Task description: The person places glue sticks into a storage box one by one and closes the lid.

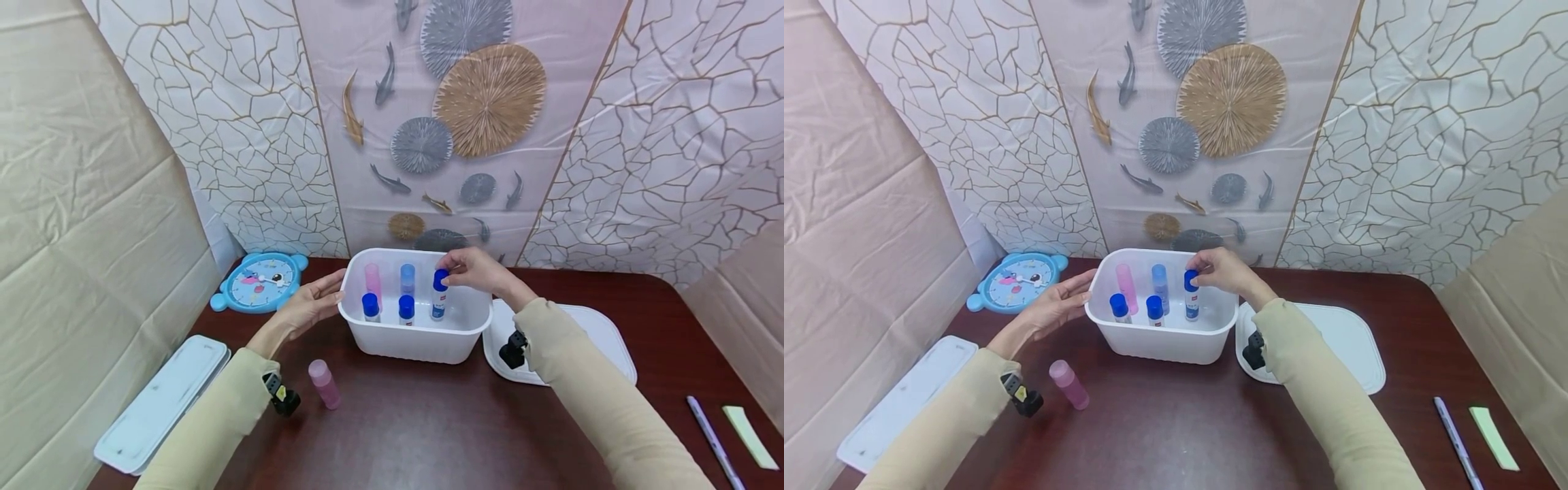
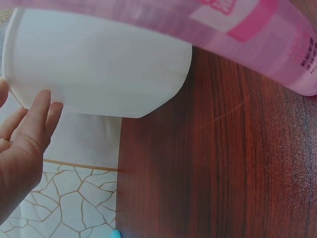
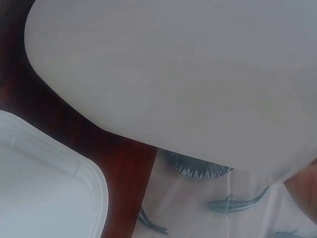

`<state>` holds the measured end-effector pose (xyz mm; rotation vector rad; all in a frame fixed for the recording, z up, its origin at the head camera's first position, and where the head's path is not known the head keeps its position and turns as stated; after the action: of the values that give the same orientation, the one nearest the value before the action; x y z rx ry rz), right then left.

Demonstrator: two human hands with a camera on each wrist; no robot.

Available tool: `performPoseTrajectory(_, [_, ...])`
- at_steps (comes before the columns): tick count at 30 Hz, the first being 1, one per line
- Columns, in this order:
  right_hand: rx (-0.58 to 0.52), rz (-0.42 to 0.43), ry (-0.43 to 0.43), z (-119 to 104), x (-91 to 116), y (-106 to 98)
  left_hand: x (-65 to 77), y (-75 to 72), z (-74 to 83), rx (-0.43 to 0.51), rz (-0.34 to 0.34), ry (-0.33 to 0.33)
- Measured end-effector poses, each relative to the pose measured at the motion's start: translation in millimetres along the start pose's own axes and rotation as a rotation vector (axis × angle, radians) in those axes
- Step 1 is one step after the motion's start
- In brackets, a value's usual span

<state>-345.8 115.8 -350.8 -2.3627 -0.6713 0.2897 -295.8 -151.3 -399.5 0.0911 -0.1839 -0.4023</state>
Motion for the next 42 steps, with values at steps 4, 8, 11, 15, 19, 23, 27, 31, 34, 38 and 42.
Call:
performPoseTrajectory(4, [0.025, -0.008, 0.022, 0, 0, 2, -0.7, -0.3, -1.1, 0.004, -0.003, 0.0])
performPoseTrajectory(8, [0.033, -0.007, 0.042, 0, 1, 1, -1.0, -0.8, -1.6, 0.001, -0.002, -0.001])
performPoseTrajectory(11, [0.03, -0.004, 0.045, 0, 1, 1, -0.4, -0.7, -1.2, 0.0, 0.0, -0.002])
performPoseTrajectory(15, [0.026, 0.011, 0.029, -2, 4, -1, -0.5, -0.3, -1.8, 0.003, 0.001, -0.002])
performPoseTrajectory(19, [0.019, 0.083, 0.017, -5, 11, -10, -1.0, -0.2, -2.3, 0.006, -0.004, 0.001])
performPoseTrajectory(23, [-0.034, 0.235, 0.009, -13, 21, -24, -1.0, -0.4, -1.6, 0.007, -0.009, 0.007])
performPoseTrajectory(27, [-0.193, 0.345, -0.009, -30, 34, -25, -0.6, -0.9, -0.9, 0.008, -0.005, 0.009])
performPoseTrajectory(31, [-0.436, 0.328, -0.083, -51, 43, -2, -0.3, -1.5, -1.1, 0.009, -0.002, 0.003])
performPoseTrajectory(34, [-0.573, 0.25, -0.129, -69, 46, 28, -0.3, -1.6, -1.0, 0.009, -0.005, 0.003])
performPoseTrajectory(38, [-0.633, 0.104, -0.194, -91, 49, 79, -0.5, -1.4, -0.6, 0.007, -0.009, 0.011])
performPoseTrajectory(42, [-0.664, -0.067, -0.262, -105, 48, 132, -1.5, -0.4, -0.9, 0.012, -0.015, 0.031])
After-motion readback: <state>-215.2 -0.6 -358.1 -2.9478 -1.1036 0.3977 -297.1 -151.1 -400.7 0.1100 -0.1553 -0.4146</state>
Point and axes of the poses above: each hand's wrist, its own x-axis away from the middle knuckle, its own y-axis out of the palm, z = x × y, the point moved 8 cm from there along -x, towards the middle knuckle, and after that the axes turned 1 degree about -y, right-handed, at the moved point
